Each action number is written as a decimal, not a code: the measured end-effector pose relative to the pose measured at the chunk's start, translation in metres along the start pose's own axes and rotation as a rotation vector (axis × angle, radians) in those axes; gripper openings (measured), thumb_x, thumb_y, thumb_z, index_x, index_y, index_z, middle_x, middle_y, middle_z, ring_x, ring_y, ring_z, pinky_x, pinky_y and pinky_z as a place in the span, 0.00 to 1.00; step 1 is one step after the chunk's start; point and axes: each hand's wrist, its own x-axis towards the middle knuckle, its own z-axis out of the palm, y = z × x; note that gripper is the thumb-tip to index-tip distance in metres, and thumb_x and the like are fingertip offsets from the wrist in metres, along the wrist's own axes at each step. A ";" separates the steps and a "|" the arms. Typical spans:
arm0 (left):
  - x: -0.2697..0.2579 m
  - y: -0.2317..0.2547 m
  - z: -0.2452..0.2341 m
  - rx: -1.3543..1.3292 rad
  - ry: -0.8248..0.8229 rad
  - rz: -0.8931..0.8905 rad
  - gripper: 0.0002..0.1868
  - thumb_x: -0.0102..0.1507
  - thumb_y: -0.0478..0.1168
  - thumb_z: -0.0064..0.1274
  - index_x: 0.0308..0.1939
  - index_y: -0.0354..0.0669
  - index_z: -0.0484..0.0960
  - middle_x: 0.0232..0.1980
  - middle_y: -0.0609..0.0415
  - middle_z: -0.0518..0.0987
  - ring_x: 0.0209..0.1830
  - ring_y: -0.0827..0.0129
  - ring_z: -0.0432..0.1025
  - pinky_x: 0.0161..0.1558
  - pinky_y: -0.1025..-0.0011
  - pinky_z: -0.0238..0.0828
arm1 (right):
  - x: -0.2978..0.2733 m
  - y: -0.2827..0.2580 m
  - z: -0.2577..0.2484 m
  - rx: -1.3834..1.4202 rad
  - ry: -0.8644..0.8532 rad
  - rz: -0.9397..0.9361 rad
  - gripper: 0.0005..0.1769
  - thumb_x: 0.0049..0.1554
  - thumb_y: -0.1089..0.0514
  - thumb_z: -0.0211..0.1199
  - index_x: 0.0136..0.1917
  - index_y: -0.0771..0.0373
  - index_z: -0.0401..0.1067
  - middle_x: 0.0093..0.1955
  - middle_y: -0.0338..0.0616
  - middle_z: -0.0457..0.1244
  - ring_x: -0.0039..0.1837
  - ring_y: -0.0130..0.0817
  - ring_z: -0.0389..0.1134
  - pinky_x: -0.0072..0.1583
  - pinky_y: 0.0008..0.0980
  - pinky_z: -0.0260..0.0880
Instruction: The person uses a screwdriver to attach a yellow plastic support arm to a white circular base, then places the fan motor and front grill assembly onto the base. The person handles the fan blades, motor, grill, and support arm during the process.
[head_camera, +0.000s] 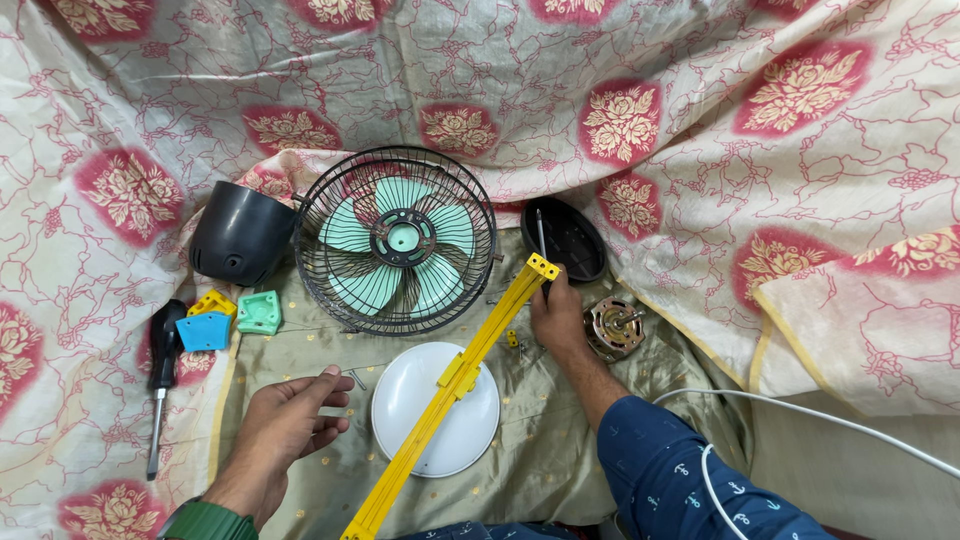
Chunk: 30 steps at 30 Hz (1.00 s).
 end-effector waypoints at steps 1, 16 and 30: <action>0.000 0.000 0.000 0.014 0.002 -0.009 0.21 0.68 0.51 0.51 0.49 0.38 0.89 0.45 0.53 0.83 0.34 0.71 0.75 0.43 0.71 0.75 | 0.001 0.001 -0.002 0.028 -0.014 -0.002 0.13 0.61 0.65 0.56 0.57 0.69 0.60 0.38 0.59 0.67 0.40 0.57 0.72 0.39 0.49 0.70; -0.004 0.001 0.006 0.036 0.014 -0.027 0.22 0.68 0.52 0.51 0.50 0.38 0.89 0.46 0.52 0.83 0.35 0.69 0.76 0.43 0.71 0.75 | 0.000 -0.009 -0.005 0.077 -0.259 0.153 0.17 0.60 0.63 0.56 0.62 0.67 0.63 0.47 0.57 0.70 0.48 0.51 0.75 0.50 0.47 0.74; 0.000 -0.009 0.016 0.062 -0.003 -0.003 0.23 0.68 0.52 0.51 0.50 0.36 0.88 0.48 0.51 0.83 0.37 0.66 0.77 0.44 0.70 0.74 | -0.053 -0.070 -0.055 0.178 -0.128 0.449 0.12 0.57 0.57 0.68 0.51 0.66 0.77 0.34 0.42 0.70 0.29 0.26 0.68 0.33 0.29 0.68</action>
